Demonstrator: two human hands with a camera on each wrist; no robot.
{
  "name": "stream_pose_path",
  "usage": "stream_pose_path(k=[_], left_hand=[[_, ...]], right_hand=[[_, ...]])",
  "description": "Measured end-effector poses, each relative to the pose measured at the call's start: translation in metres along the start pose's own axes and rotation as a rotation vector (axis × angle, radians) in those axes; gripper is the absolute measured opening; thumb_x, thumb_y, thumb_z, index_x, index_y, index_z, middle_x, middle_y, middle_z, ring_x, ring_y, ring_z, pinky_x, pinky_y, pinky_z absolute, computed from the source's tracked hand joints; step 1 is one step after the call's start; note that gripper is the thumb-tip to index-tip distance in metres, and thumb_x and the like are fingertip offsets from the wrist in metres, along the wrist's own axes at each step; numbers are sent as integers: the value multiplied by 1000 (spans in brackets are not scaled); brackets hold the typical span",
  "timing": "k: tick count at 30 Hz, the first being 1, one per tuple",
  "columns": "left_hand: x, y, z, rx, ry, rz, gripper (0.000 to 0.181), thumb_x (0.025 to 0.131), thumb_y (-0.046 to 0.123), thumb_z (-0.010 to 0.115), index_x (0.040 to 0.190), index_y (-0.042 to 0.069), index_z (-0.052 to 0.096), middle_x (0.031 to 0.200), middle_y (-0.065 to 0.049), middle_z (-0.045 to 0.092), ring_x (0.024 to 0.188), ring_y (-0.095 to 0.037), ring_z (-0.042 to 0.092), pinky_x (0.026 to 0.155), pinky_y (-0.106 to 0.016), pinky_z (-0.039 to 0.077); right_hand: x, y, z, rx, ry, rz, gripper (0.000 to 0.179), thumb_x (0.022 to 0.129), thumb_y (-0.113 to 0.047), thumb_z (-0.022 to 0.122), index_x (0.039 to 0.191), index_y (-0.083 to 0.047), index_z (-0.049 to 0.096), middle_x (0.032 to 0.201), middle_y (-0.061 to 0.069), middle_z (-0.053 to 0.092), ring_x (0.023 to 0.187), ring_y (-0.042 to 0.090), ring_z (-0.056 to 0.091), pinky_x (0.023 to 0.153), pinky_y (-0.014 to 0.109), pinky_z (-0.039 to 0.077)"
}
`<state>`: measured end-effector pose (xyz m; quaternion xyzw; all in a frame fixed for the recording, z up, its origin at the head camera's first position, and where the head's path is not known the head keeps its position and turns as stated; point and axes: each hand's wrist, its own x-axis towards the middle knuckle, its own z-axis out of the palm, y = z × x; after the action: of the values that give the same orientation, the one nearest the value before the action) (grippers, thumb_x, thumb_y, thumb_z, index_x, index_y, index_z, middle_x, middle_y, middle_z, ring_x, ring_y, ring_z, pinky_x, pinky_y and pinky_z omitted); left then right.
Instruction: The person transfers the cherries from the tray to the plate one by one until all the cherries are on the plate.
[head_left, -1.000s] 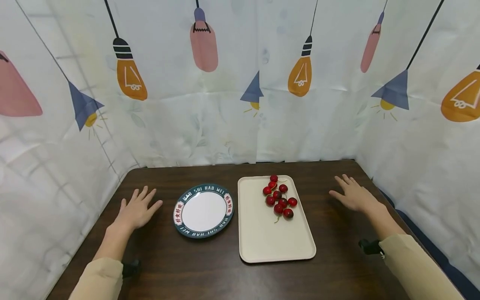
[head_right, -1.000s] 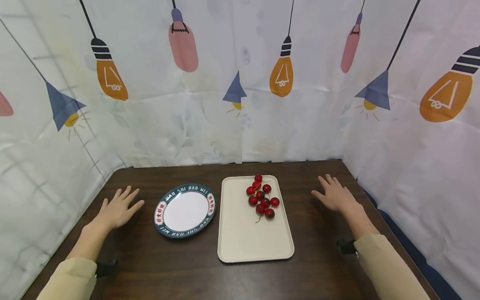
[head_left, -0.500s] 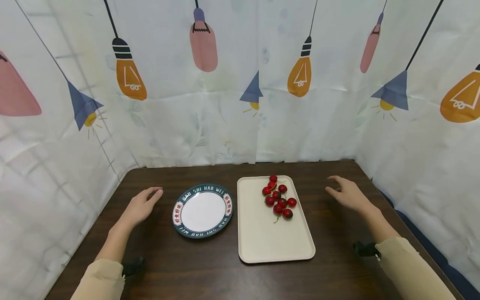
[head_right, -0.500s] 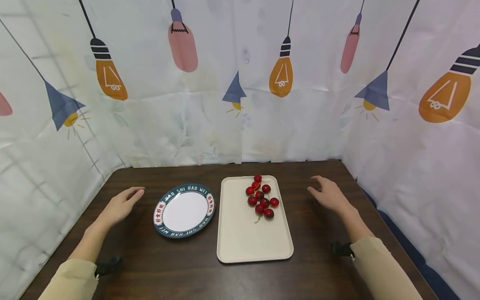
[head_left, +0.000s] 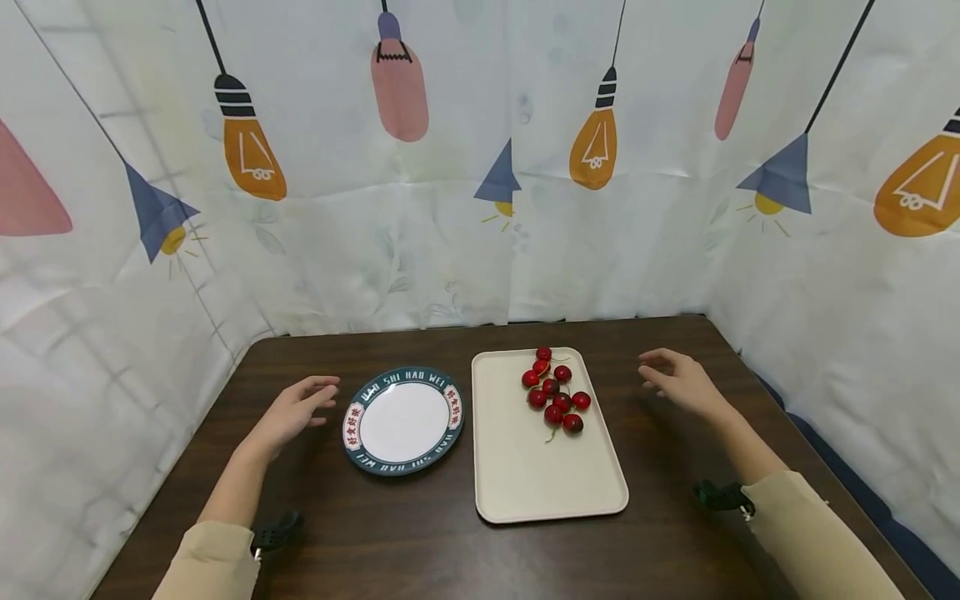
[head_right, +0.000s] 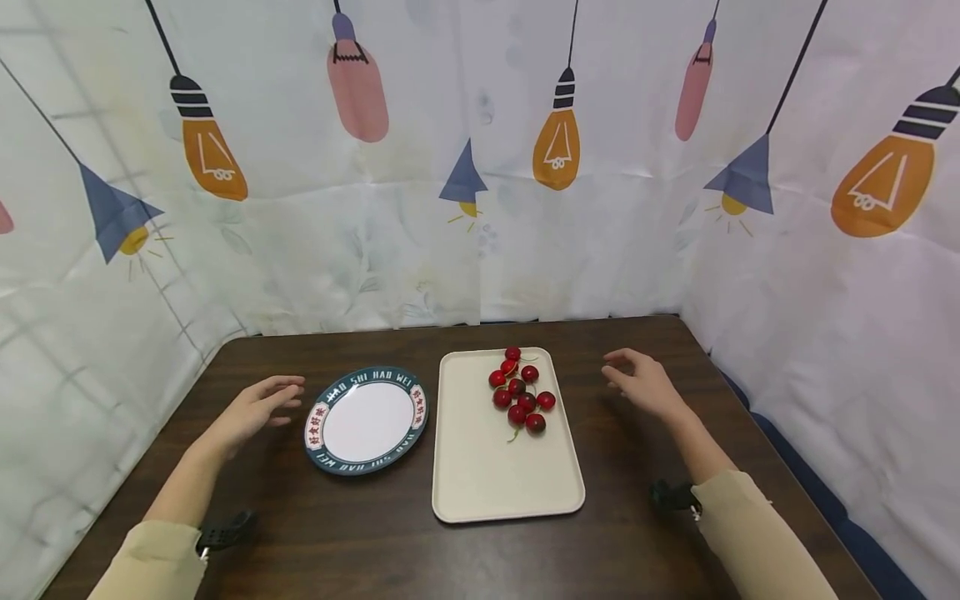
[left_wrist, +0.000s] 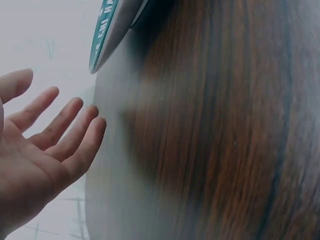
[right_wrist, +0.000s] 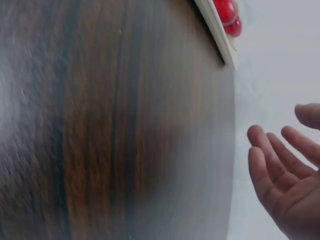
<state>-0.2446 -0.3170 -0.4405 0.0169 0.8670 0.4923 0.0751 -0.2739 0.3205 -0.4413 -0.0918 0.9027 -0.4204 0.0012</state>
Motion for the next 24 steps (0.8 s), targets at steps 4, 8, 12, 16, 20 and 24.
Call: stream_pose_path(k=[4, 8, 12, 16, 20, 24], left_hand=[[1, -2, 1, -106, -15, -25, 60, 111, 34, 44, 154, -6, 32, 153, -35, 35, 136, -51, 44, 98, -50, 54], [3, -4, 3, -209, -13, -83, 64, 111, 36, 44, 157, -6, 28, 153, -35, 34, 136, -49, 45, 94, -44, 57], [2, -6, 5, -276, -28, -134, 65, 111, 35, 45, 158, -6, 25, 154, -35, 34, 134, -45, 48, 91, -41, 58], [1, -8, 7, -311, -59, -164, 63, 112, 30, 43, 159, -6, 21, 155, -35, 33, 134, -45, 49, 91, -41, 58], [1, -9, 9, -327, -92, -187, 65, 111, 30, 46, 159, -5, 22, 155, -35, 32, 132, -44, 49, 92, -42, 58], [1, -8, 12, -321, -104, -195, 63, 109, 29, 51, 157, -6, 29, 152, -33, 36, 125, -39, 54, 92, -42, 58]], right_hand=[[3, -3, 8, 37, 12, -12, 43, 105, -25, 62, 136, 5, 57, 123, 24, 65, 96, 34, 72, 77, 43, 60], [4, -7, 15, 77, -18, -10, 42, 103, -24, 65, 133, 5, 59, 118, 21, 67, 92, 32, 72, 75, 42, 60], [4, -12, 23, 95, -61, -3, 41, 102, -23, 66, 132, 4, 61, 115, 17, 68, 90, 29, 72, 75, 40, 60], [4, -16, 30, 108, -97, -6, 40, 102, -21, 66, 131, 5, 61, 116, 18, 67, 88, 29, 71, 74, 37, 59], [4, -18, 38, 134, -129, -16, 38, 101, -18, 67, 130, 6, 61, 117, 19, 66, 86, 28, 71, 73, 37, 59], [5, -17, 48, 147, -151, -21, 36, 99, -16, 69, 128, 4, 63, 117, 19, 66, 82, 27, 70, 70, 37, 59]])
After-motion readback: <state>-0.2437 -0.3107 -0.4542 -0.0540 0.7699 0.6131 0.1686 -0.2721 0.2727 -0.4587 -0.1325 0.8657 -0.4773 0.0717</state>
